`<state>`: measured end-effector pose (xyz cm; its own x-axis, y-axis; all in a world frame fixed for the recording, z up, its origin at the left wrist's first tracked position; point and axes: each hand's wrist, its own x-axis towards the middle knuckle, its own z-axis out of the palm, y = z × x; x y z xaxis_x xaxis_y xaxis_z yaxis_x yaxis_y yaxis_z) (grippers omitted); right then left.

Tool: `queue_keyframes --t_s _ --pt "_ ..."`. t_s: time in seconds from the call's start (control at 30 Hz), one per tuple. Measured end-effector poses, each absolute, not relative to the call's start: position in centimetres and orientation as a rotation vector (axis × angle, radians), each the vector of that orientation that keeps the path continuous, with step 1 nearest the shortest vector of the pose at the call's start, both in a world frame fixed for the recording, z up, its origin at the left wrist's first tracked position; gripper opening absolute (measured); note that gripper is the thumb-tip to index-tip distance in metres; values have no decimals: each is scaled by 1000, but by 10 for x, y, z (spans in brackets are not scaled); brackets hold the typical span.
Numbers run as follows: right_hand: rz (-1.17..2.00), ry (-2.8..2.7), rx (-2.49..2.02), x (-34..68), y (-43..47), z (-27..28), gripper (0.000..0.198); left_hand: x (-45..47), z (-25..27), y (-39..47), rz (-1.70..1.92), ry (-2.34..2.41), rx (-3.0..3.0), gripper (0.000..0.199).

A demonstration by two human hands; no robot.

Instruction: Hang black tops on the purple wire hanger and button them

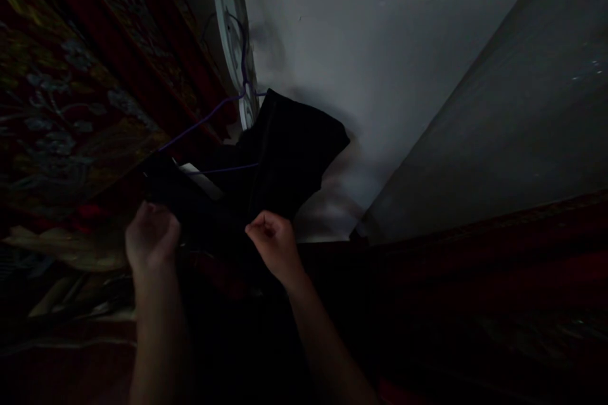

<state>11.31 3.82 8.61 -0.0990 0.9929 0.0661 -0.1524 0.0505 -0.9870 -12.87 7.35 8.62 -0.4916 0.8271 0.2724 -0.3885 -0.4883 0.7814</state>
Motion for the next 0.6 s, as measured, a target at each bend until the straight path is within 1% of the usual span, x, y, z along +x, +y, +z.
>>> queue_keyframes --t_s 0.1,0.23,0.33,0.47,0.6 --pt "1309 -1034 -997 115 24 88 22 -99 59 55 1940 763 439 21" --pt "1261 -998 -993 123 11 97 23 -68 48 41 1880 785 378 14" --pt "1250 -944 -982 128 9 95 20 -57 54 34 1916 801 423 16" --pt "1275 -808 -1026 134 13 73 16 -45 74 24 1909 809 602 25" --pt "1340 -974 -1193 145 19 51 15 -33 86 15 1846 817 675 28"
